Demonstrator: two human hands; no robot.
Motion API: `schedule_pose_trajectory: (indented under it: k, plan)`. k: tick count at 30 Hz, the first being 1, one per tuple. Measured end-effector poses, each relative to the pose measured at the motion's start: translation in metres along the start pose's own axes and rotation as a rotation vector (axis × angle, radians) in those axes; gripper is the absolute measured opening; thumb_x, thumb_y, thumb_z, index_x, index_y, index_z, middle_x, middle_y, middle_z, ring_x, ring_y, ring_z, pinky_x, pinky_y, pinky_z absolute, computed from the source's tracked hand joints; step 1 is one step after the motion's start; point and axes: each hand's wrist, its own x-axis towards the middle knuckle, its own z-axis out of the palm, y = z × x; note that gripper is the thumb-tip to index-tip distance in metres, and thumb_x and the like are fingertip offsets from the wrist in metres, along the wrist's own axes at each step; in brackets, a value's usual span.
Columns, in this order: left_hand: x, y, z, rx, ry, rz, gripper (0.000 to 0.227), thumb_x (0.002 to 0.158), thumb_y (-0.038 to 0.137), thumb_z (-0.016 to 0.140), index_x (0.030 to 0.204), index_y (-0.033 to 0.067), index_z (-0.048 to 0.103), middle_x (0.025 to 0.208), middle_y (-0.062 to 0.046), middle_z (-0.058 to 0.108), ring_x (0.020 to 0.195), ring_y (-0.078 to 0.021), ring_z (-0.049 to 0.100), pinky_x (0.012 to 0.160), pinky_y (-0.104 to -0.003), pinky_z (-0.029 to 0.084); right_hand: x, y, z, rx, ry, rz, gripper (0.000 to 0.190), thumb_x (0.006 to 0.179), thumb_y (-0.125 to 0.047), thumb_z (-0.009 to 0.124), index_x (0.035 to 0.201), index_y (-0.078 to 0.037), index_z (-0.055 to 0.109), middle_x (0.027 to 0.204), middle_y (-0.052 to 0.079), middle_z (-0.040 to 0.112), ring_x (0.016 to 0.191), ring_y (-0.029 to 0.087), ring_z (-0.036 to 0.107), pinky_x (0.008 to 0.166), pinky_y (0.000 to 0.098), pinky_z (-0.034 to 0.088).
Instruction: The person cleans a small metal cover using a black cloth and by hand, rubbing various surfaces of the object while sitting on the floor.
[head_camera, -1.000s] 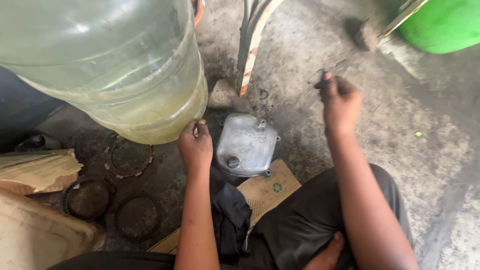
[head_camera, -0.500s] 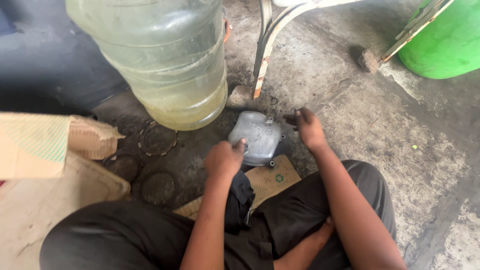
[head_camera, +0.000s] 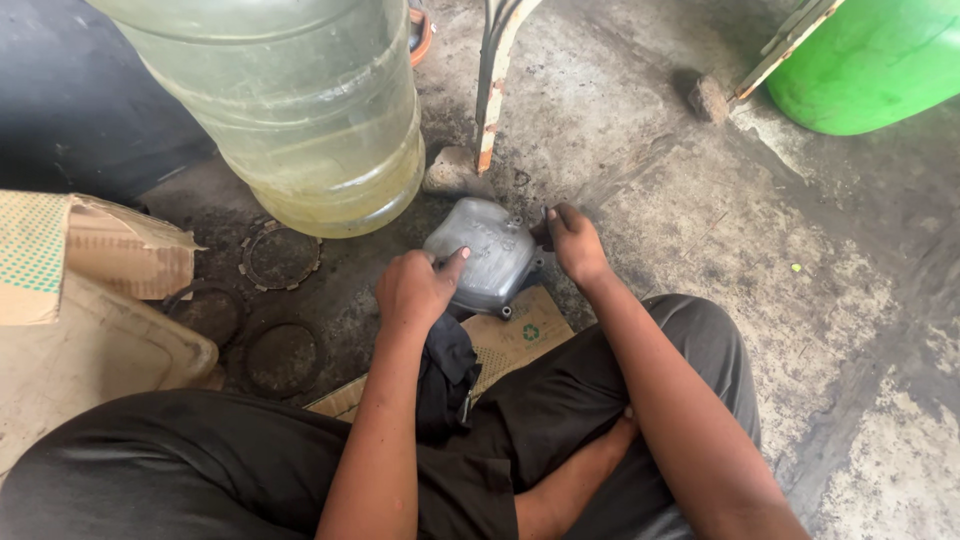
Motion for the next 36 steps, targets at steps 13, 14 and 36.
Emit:
schedule_pose_trajectory:
  k: [13, 14, 36]
  plan:
    - [0.012, -0.006, 0.001, -0.017, 0.049, -0.010, 0.055, 0.080, 0.052, 0.074, 0.081, -0.0024, 0.077, 0.085, -0.026, 0.072, 0.084, -0.0434, 0.072, 0.076, -0.051, 0.057, -0.006, -0.020, 0.003, -0.107, 0.041, 0.052, 0.032, 0.108, -0.027, 0.044, 0.101, -0.001, 0.061, 0.086, 0.015, 0.075, 0.076, 0.022, 0.074, 0.074, 0.0372, 0.060]
    - [0.013, -0.007, 0.001, -0.008, 0.054, -0.015, 0.055, 0.078, 0.052, 0.076, 0.082, -0.0026, 0.077, 0.085, -0.027, 0.072, 0.084, -0.0434, 0.072, 0.076, -0.051, 0.057, -0.011, -0.018, 0.001, -0.085, 0.031, 0.048, 0.032, 0.109, -0.026, 0.045, 0.100, 0.001, 0.061, 0.082, 0.017, 0.073, 0.072, 0.023, 0.074, 0.071, 0.0380, 0.061]
    - [0.057, -0.032, 0.049, -0.570, -0.073, 0.062, 0.089, 0.096, 0.059, 0.058, 0.160, 0.0077, 0.026, 0.163, -0.027, 0.024, 0.150, -0.0442, 0.024, 0.118, -0.054, 0.024, -0.038, -0.076, 0.020, -0.726, -0.008, -0.339, 0.031, 0.093, -0.031, 0.069, 0.110, -0.007, 0.060, 0.080, 0.018, 0.072, 0.075, 0.040, 0.072, 0.069, 0.0494, 0.056]
